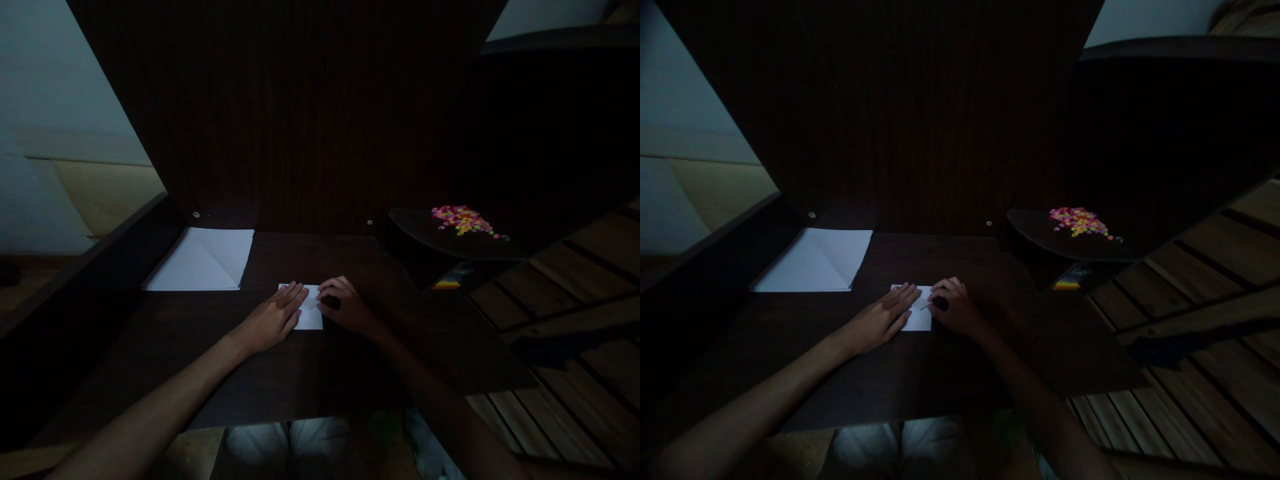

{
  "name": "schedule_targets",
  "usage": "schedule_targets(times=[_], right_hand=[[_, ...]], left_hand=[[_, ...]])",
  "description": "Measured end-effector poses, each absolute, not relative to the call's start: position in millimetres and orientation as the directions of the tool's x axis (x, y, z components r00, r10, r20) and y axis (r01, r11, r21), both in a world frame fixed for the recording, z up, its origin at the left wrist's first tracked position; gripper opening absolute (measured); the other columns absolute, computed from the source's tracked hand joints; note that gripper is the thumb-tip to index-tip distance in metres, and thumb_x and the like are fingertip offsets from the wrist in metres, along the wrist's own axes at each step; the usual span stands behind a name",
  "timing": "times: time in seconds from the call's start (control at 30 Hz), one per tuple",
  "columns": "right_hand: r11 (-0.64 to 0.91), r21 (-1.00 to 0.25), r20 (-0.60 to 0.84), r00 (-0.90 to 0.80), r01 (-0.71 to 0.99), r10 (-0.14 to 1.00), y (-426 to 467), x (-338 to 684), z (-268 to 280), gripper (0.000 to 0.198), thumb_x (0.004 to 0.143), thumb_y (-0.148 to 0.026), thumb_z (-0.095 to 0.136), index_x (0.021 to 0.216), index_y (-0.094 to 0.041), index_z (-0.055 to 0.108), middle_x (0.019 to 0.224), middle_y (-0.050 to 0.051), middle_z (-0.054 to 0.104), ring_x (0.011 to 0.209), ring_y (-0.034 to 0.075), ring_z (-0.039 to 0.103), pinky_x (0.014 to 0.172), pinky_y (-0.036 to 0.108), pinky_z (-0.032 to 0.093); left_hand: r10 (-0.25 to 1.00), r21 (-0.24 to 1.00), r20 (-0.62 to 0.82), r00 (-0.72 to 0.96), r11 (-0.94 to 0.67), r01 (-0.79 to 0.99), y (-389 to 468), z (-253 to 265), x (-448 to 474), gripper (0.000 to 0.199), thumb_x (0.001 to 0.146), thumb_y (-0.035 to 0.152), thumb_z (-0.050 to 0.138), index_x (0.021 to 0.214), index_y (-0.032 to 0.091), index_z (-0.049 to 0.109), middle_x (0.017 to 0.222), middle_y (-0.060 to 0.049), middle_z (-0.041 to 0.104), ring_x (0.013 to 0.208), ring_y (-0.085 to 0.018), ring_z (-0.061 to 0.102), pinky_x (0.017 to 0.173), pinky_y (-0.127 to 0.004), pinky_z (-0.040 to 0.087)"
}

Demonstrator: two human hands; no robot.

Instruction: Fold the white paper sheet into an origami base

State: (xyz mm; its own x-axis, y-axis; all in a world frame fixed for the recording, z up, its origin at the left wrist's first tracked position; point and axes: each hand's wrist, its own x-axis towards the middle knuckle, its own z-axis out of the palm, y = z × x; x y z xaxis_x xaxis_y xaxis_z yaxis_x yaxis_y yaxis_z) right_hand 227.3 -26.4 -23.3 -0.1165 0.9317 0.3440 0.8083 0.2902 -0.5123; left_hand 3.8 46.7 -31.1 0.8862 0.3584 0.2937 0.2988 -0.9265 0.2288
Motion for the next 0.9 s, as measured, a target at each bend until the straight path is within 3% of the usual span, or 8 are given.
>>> schedule_targets(times=[0.17, 0.37, 0.47, 0.57, 0.73, 0.9], right_hand=[[0.348, -0.437, 0.371, -0.187, 0.829, 0.910, -24, 229, -24, 0.005, 0.084, -0.017, 0.065, 0.086, -0.020, 0.068, 0.100, 0.006, 0.068, 0.098, 0.021, 0.057, 0.086, 0.039, 0.044], [0.514, -0.066, 0.430, -0.441, 0.855, 0.788, -24, 229, -24, 0.012, 0.090, -0.012, 0.054, 0.092, -0.016, 0.066, 0.092, 0.009, 0.070, 0.084, 0.021, 0.058, 0.079, 0.037, 0.044], [0.540, 0.021, 0.415, -0.498, 0.842, 0.761, -24, 231, -27, 0.015, 0.088, -0.009, 0.053, 0.092, -0.016, 0.066, 0.093, 0.011, 0.070, 0.082, 0.021, 0.058, 0.081, 0.038, 0.045], [0.544, -0.059, 0.427, -0.472, 0.837, 0.771, -26, 237, -30, 0.018, 0.085, -0.008, 0.055, 0.096, -0.018, 0.066, 0.102, 0.010, 0.072, 0.086, 0.022, 0.060, 0.079, 0.038, 0.047], [0.515, -0.362, 0.479, -0.318, 0.777, 0.818, -29, 243, -29, 0.030, 0.083, -0.005, 0.053, 0.105, -0.018, 0.068, 0.105, 0.008, 0.073, 0.092, 0.020, 0.064, 0.082, 0.036, 0.052], [0.510, -0.351, 0.452, -0.335, 0.785, 0.827, -30, 240, -25, 0.026, 0.086, -0.013, 0.056, 0.103, -0.023, 0.072, 0.106, 0.006, 0.074, 0.091, 0.021, 0.064, 0.081, 0.038, 0.051]], left_hand=[[0.364, 0.273, 0.294, 0.883, -0.918, 0.288, 48, -32, 5, 0.048, 0.100, 0.024, 0.038, 0.145, 0.011, 0.036, 0.148, -0.014, 0.044, 0.142, -0.024, 0.032, 0.115, -0.043, 0.035], [0.341, 0.245, 0.305, 0.889, -0.930, 0.273, 50, -36, 4, 0.043, 0.100, 0.025, 0.039, 0.140, 0.013, 0.045, 0.147, -0.015, 0.045, 0.140, -0.026, 0.036, 0.114, -0.046, 0.036], [0.323, 0.220, 0.315, 0.892, -0.939, 0.263, 51, -37, 4, 0.040, 0.100, 0.025, 0.039, 0.138, 0.015, 0.048, 0.147, -0.015, 0.045, 0.140, -0.027, 0.035, 0.113, -0.047, 0.038], [0.301, 0.205, 0.311, 0.901, -0.947, 0.246, 52, -37, 3, 0.042, 0.100, 0.024, 0.038, 0.141, 0.017, 0.046, 0.148, -0.014, 0.044, 0.142, -0.028, 0.033, 0.113, -0.048, 0.037], [0.298, 0.210, 0.267, 0.917, -0.946, 0.246, 53, -38, 1, 0.043, 0.102, 0.027, 0.036, 0.144, 0.020, 0.042, 0.152, -0.012, 0.038, 0.143, -0.028, 0.029, 0.114, -0.048, 0.034], [0.296, 0.199, 0.241, 0.924, -0.947, 0.251, 50, -36, 0, 0.045, 0.103, 0.031, 0.035, 0.148, 0.024, 0.037, 0.157, -0.010, 0.028, 0.145, -0.030, 0.022, 0.116, -0.050, 0.029]])
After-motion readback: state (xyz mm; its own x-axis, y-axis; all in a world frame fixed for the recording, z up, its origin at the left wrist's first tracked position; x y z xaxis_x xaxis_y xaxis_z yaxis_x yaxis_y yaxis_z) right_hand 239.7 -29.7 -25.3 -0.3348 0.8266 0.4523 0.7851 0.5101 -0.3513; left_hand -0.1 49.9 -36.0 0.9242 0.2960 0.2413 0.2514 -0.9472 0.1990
